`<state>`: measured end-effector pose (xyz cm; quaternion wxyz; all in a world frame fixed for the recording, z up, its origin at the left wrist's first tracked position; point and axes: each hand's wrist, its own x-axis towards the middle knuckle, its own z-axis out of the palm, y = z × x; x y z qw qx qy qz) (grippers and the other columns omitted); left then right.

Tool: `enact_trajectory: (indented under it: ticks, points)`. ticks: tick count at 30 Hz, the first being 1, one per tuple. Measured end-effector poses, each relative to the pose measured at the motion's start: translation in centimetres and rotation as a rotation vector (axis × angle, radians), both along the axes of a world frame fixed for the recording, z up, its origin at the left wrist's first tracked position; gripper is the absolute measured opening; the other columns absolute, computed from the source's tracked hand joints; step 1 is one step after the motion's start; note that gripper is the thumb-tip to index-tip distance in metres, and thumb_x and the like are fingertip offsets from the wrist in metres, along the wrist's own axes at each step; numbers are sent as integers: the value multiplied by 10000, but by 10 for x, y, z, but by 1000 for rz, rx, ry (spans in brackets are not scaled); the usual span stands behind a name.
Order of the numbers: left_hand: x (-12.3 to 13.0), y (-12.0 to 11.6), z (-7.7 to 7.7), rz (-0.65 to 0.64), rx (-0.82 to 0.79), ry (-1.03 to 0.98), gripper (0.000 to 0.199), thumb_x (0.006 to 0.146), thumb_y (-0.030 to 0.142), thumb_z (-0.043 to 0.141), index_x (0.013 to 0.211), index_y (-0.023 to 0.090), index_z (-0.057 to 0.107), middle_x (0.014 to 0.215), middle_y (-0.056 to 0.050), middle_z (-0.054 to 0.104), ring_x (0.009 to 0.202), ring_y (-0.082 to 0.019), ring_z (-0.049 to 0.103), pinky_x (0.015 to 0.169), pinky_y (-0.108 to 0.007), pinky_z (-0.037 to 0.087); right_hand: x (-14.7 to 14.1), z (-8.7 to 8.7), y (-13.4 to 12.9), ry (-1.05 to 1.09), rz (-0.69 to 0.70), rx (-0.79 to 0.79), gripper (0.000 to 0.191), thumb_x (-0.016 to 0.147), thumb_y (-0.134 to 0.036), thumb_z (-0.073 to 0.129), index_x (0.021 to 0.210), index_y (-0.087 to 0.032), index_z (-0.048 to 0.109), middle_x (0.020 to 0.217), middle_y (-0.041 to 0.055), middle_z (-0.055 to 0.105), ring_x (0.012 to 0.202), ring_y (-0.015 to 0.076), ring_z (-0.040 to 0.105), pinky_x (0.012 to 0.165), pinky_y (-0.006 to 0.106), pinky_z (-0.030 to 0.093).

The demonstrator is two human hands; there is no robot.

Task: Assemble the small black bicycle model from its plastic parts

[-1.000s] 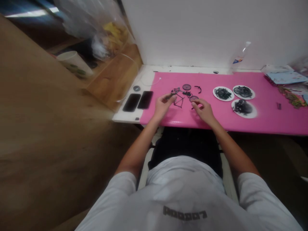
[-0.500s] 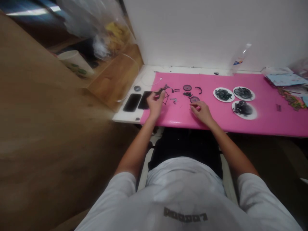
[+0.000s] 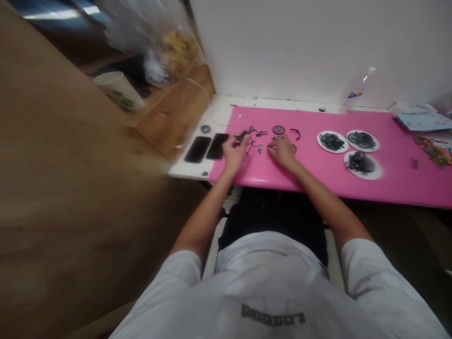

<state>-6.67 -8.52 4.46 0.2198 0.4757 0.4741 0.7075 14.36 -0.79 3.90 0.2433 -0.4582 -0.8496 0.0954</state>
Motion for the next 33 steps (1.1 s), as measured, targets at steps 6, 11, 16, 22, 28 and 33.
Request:
enact_trajectory:
  ticks: [6, 11, 16, 22, 28, 33]
  points:
    - [4, -3, 3, -25, -24, -1, 431, 880, 594, 854, 1086, 216, 853, 1171, -122, 804, 1110, -250, 748, 913, -359, 596, -14, -4, 2, -61, -55, -23, 240, 1022, -301, 690, 1043, -168, 889, 1144, 207, 762, 1245, 438, 509, 1053, 588, 466]
    - [7, -5, 4, -16, -29, 56, 419, 905, 588, 827, 1094, 215, 852, 1187, -133, 803, 1078, -240, 757, 893, -348, 597, -18, -8, 5, -97, -48, -45, 270, 1063, -316, 648, 1044, -174, 877, 1173, 211, 748, 1276, 437, 495, 1081, 589, 431]
    - [11, -6, 5, -37, -18, 73, 415, 893, 579, 854, 1096, 218, 855, 1163, -133, 797, 1069, -245, 751, 897, -353, 600, -20, -10, 5, -142, -8, -20, 285, 1071, -260, 575, 1063, -128, 827, 1270, 252, 703, 1307, 444, 484, 1102, 596, 422]
    - [16, -10, 10, -75, 2, 116, 392, 907, 554, 852, 1109, 218, 859, 1157, -135, 804, 1066, -252, 747, 944, -383, 599, 2, -8, 6, -11, -28, 5, 270, 1075, -248, 506, 1132, -142, 748, 1298, 234, 676, 1276, 402, 514, 1131, 578, 436]
    - [25, -15, 28, -193, -14, 142, 383, 900, 566, 865, 1039, 209, 866, 1080, -128, 807, 1057, -269, 753, 912, -383, 603, 53, 6, -8, 302, 19, 86, 317, 1143, -474, 478, 1087, -244, 688, 1204, 157, 692, 1246, 345, 578, 1188, 582, 446]
    - [35, -12, 40, -376, -45, 197, 377, 929, 548, 845, 1107, 216, 872, 1077, -107, 814, 972, -244, 736, 834, -358, 594, 78, 29, -41, 509, 52, 75, 430, 1078, -692, 562, 1058, -288, 710, 1180, 128, 693, 1203, 326, 620, 1023, 513, 585]
